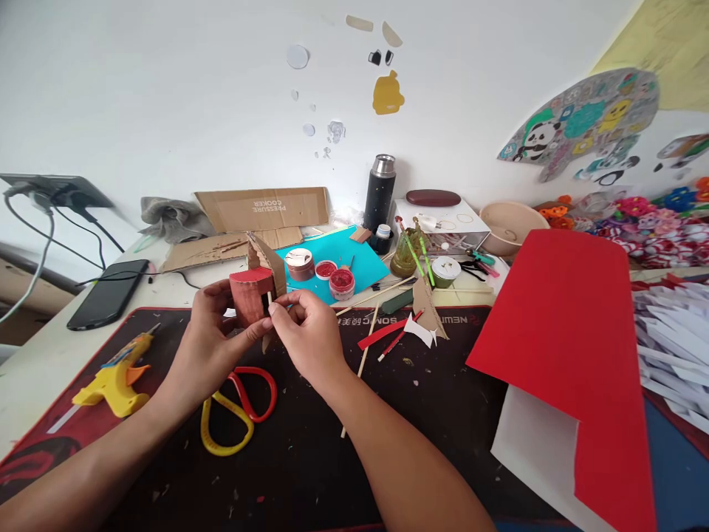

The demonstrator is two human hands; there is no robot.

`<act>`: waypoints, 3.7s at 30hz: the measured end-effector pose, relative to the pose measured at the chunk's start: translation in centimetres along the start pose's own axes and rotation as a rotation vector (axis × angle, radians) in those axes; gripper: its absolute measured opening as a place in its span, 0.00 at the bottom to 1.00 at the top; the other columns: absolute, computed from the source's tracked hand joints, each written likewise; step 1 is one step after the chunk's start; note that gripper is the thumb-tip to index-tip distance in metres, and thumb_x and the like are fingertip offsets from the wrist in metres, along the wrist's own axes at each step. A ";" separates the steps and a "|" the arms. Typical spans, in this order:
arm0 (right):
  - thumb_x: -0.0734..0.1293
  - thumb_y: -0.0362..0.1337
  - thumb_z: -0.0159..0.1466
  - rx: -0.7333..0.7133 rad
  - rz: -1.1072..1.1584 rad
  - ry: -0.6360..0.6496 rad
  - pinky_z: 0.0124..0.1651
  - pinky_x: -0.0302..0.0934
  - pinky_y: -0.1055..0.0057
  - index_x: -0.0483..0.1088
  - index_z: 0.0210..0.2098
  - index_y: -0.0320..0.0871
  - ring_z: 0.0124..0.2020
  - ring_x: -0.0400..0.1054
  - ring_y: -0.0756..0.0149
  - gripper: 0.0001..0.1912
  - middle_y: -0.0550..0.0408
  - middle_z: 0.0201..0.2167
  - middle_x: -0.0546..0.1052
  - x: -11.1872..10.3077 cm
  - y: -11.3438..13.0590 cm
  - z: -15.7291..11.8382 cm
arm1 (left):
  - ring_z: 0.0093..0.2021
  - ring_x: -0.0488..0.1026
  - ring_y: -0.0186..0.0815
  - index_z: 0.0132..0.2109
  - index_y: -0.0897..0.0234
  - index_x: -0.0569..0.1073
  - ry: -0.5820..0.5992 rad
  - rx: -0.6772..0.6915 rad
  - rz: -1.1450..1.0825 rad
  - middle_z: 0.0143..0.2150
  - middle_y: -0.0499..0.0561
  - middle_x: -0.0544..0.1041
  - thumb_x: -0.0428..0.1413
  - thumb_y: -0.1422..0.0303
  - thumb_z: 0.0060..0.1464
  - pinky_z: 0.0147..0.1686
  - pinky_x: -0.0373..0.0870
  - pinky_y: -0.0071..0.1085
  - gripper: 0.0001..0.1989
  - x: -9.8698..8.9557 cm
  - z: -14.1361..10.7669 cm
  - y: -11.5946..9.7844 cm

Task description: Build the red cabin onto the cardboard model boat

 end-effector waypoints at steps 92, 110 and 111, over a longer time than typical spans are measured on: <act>0.71 0.45 0.67 -0.137 -0.146 -0.032 0.26 0.54 0.70 0.73 0.36 0.46 0.21 0.58 0.70 0.10 0.66 0.19 0.65 -0.7 1.7 -0.5 | 0.65 0.78 0.60 0.65 0.58 0.66 0.111 -0.072 -0.316 0.68 0.66 0.76 0.76 0.54 0.50 0.57 0.82 0.56 0.42 -0.5 -0.1 0.6; 0.74 0.48 0.65 -0.019 -0.055 0.005 0.23 0.49 0.72 0.74 0.36 0.46 0.20 0.53 0.71 0.12 0.67 0.19 0.63 -0.7 0.6 -0.1 | 0.65 0.80 0.59 0.68 0.59 0.66 0.207 -0.203 -0.354 0.65 0.64 0.81 0.74 0.51 0.52 0.63 0.78 0.59 0.43 -0.5 0.3 1.2; 0.74 0.48 0.65 -0.018 -0.055 0.007 0.23 0.50 0.73 0.74 0.35 0.46 0.20 0.53 0.71 0.12 0.67 0.19 0.63 -0.7 0.5 -0.1 | 0.65 0.79 0.59 0.69 0.58 0.66 0.212 -0.203 -0.357 0.66 0.64 0.81 0.74 0.52 0.53 0.64 0.77 0.59 0.43 -0.5 0.3 1.3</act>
Point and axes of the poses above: each hand's wrist, its own z-axis towards the middle knuckle, its own x-axis out of the palm, y = z × x, the point moved 5 cm from there along z, towards the middle knuckle
